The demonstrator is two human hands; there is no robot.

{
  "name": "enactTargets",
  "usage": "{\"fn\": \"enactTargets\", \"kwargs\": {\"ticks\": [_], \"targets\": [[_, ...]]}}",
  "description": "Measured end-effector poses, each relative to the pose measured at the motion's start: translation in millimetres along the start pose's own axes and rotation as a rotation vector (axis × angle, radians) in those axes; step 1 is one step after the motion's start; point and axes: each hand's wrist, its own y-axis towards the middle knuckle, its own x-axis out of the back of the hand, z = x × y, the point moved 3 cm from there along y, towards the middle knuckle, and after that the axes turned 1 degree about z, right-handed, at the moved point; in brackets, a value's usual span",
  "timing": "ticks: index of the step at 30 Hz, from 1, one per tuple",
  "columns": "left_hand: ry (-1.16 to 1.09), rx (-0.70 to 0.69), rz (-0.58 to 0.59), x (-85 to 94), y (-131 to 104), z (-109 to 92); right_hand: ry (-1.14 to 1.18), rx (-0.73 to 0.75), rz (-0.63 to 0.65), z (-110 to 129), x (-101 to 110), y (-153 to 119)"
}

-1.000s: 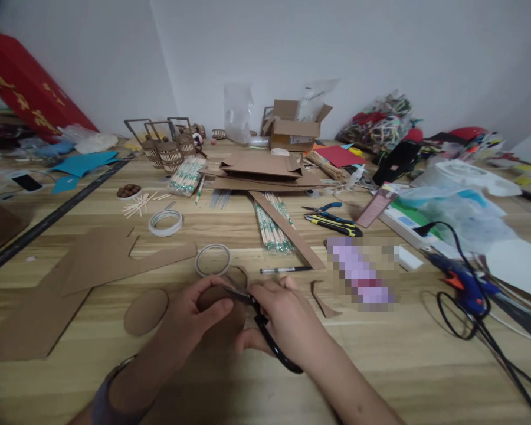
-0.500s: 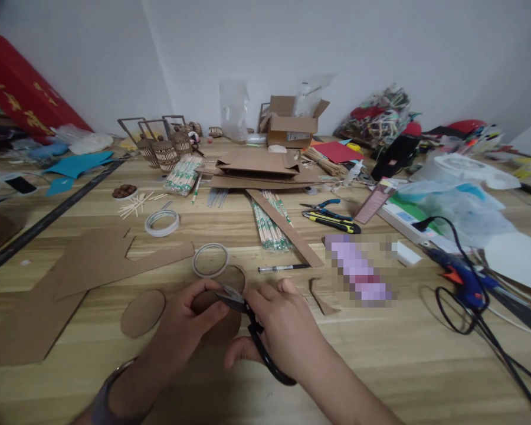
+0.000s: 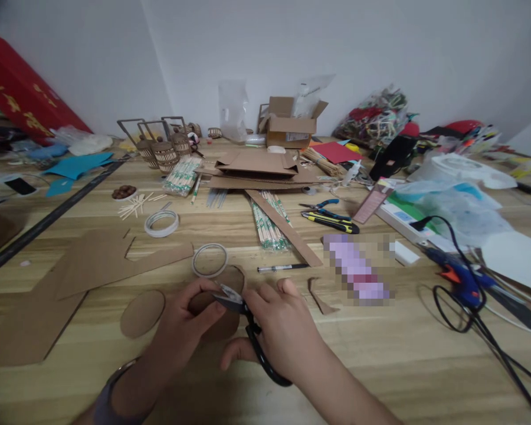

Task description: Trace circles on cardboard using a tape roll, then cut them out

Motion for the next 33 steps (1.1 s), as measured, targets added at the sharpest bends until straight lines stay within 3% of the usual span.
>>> {"fn": "enactTargets", "kwargs": {"ticks": [5,12,21,33], "targets": [[0.042,-0.004,-0.002,0.5,0,-3,-0.048,0.022,-0.027,0,0,-1],[0.1,-0.007,-0.024,6.9,0,-11,0.143,-0.07,0.043,-10,-5,0],[0.065,0.01,0.013,9.5,5,-20,0.002,0.001,0.026,-14,0,-2],[0.069,0.057,0.092,8.4,5,-8,-0.029,0.021,0.031,-3,0,0]]}}
